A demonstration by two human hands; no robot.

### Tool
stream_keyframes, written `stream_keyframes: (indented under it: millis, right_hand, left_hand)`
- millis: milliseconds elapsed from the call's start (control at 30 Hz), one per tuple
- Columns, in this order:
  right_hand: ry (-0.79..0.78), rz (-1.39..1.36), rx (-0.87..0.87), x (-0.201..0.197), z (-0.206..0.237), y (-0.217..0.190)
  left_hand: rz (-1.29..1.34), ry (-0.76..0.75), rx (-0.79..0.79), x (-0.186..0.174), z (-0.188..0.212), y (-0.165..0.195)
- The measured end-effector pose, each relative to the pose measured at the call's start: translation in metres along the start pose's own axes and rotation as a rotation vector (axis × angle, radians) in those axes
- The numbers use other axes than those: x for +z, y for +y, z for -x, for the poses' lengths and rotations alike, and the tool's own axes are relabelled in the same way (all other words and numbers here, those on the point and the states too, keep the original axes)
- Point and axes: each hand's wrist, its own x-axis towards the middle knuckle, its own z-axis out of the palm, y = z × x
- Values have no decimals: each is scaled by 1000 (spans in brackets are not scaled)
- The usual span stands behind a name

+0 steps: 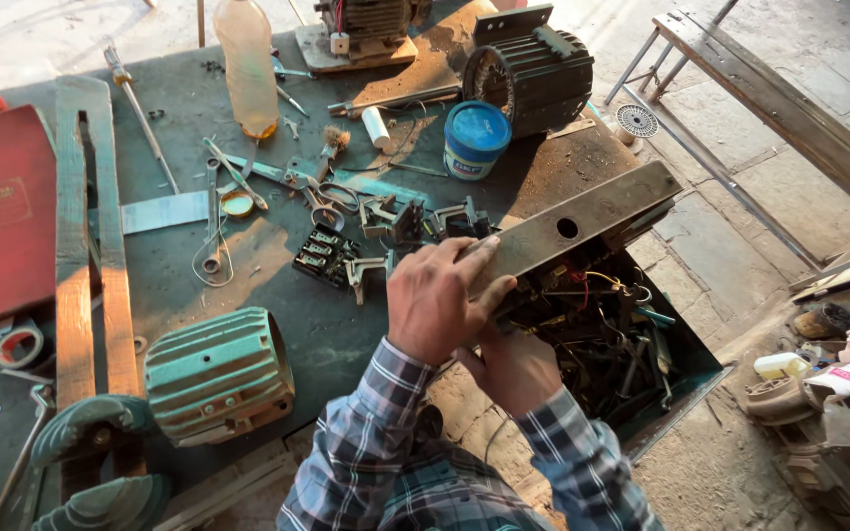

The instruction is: The person uses a screwdriver to adjust internal components inside a metal electrical box. They repeatedly tighten or loosen screws while holding the box steady with the other hand. The work continues throughout the clip without visible completion.

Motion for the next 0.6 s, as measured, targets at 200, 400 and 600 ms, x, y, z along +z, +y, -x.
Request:
stream_keyframes:
  millis: [200,400,600]
  right_hand:
    - [59,-55,-63,5,9,12]
    - [95,69,-149,15,-4,19]
    - [-50,56,-55,-2,10,15]
  left_hand:
    - [-45,34,-2,5,0,1]
    - [4,12,-8,4,3,1]
    - [-35,0,-24,3,-1,3]
